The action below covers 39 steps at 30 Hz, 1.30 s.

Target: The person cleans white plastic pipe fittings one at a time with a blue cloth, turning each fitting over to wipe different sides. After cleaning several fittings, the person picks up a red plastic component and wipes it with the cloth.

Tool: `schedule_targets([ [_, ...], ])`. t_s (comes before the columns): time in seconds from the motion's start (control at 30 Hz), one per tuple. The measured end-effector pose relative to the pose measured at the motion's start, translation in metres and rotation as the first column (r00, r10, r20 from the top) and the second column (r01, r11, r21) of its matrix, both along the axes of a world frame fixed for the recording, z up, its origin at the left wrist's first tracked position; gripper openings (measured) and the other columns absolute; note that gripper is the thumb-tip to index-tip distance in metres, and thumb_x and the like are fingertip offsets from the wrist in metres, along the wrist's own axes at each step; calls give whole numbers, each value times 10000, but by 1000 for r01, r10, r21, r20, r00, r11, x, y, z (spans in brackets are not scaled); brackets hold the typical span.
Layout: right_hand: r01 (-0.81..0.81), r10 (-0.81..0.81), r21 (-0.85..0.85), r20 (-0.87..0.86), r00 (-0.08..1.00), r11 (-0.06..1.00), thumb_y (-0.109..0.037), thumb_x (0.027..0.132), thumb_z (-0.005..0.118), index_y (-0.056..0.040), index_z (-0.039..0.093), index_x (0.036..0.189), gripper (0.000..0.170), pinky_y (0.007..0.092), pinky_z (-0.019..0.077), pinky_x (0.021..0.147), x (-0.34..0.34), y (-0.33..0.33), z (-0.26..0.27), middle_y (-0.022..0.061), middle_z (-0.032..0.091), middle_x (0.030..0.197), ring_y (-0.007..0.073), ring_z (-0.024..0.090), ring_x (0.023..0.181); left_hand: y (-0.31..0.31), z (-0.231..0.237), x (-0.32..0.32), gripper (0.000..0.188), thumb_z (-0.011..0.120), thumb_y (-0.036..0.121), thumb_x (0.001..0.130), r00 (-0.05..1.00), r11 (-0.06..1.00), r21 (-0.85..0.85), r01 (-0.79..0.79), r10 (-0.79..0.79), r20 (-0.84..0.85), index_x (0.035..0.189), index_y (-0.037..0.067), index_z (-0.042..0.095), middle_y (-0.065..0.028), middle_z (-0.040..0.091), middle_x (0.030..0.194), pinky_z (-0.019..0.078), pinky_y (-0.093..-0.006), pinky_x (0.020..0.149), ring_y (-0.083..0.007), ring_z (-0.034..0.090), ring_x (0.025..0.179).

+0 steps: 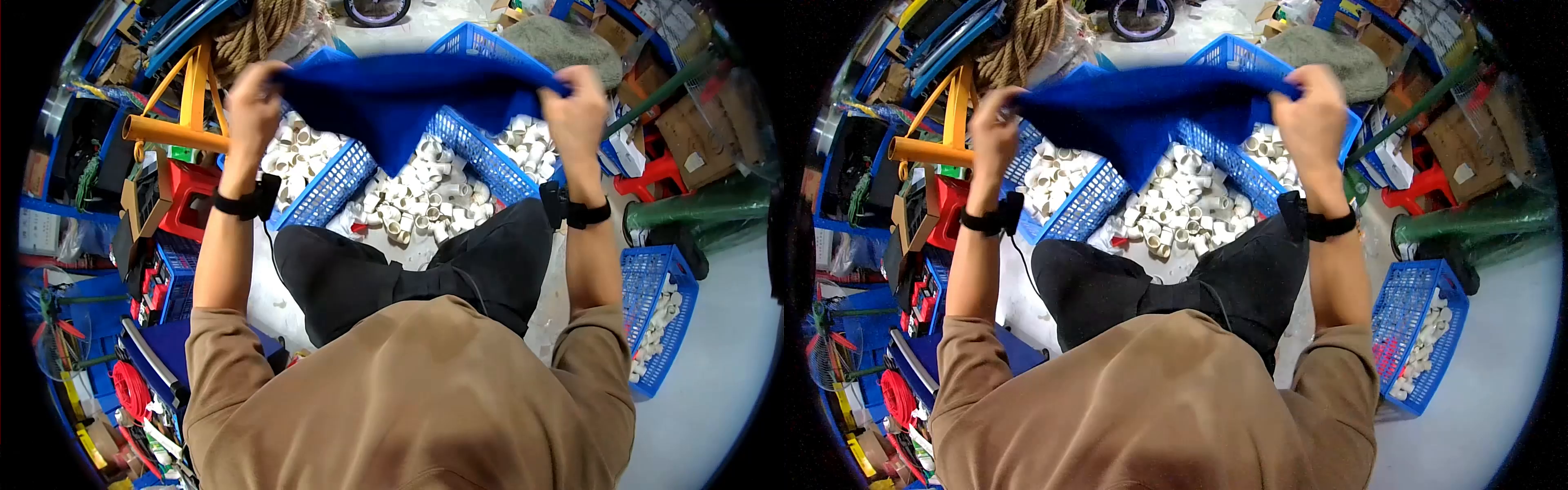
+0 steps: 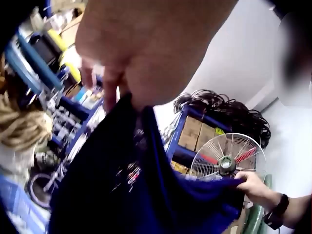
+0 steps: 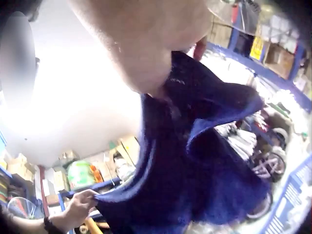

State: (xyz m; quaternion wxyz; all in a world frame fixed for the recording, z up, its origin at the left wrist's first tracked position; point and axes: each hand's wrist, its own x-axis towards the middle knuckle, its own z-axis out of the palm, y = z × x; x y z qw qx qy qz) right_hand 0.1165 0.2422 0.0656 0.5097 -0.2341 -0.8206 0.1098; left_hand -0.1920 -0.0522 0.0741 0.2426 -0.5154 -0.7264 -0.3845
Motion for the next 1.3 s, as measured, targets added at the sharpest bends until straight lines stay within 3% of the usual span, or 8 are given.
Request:
schedule_targets([
  [0.1, 82, 64, 324, -416, 907, 942, 67, 762, 656, -14, 578, 884, 166, 333, 475, 667, 6, -5, 5, 96, 542, 775, 212, 544, 682, 1, 37, 37, 288, 625, -125, 777, 883, 910, 414, -21, 211, -419, 1030, 5, 667, -130, 707, 1052, 523, -366, 877, -284, 685, 976],
  [0.17, -28, -39, 200, 327, 944, 979, -37, 838, 612, 10, 613, 1013, 181, 449, 512, 724, -9, 13, -77, 206, 633, 858, 372, 620, 739, 9, -2, 16, 228, 587, -48, 801, 906, 997, -78, -25, -10, -423, 988, 41, 682, -131, 692, 941, 494, -395, 863, -338, 657, 912],
  [0.27, -136, 492, -505, 863, -119, 852, -446, 841, 721, 17, 717, 919, 469, 458, 522, 815, -14, 3, -118, 258, 694, 891, 369, 683, 902, 5, -80, 12, 192, 628, 221, 862, 944, 374, -887, -270, -78, -320, 942, 74, 722, -141, 710, 948, 507, -445, 877, -347, 668, 944],
  [0.5, -148, 555, -675, 440, 706, 723, -339, 853, 698, 28, 711, 912, 372, 377, 522, 755, 11, -3, -140, 174, 706, 835, 262, 682, 779, -19, -144, -14, 312, 500, 296, 1001, 943, 722, -692, -16, 241, 229, 976, 14, 632, -261, 673, 865, 489, -533, 738, -460, 644, 864],
  [0.63, -446, 589, -893, -329, 738, 60, -242, 903, 708, 31, 598, 1169, 397, 290, 504, 846, 9, -7, -106, 101, 690, 1043, 143, 634, 939, -18, -109, 9, 334, 520, 320, 1021, 894, 875, -482, 52, 174, 413, 943, 2, 590, -184, 610, 749, 450, -414, 663, -325, 609, 706],
  [0.77, 215, 82, -270, 780, 620, 939, -290, 865, 710, 15, 557, 1208, 484, 420, 510, 918, -4, -10, -111, 265, 637, 1145, 319, 629, 1105, -1, -74, 51, 249, 554, 234, 1027, 819, 912, -255, 322, -133, 558, 941, 2, 578, -41, 444, 690, 401, -314, 626, -135, 435, 662],
  [0.9, -268, 703, -741, 362, 612, 615, -392, 812, 755, -15, 544, 1257, 621, 445, 527, 868, -45, -82, -99, 229, 683, 1048, 401, 668, 972, 31, -52, 85, 218, 609, 194, 983, 806, 814, -305, 494, -299, 510, 918, -14, 609, -97, 556, 714, 433, -339, 643, -181, 528, 674],
  [1.3, -485, 616, -395, 347, 707, 780, -73, 820, 667, -75, 610, 1073, 260, 469, 534, 778, -88, -106, -166, 131, 612, 1012, 357, 654, 936, -4, -15, 67, 348, 762, 384, 817, 968, 661, -715, 227, -230, 95, 887, 63, 649, -165, 661, 771, 500, -456, 668, -378, 654, 776],
])
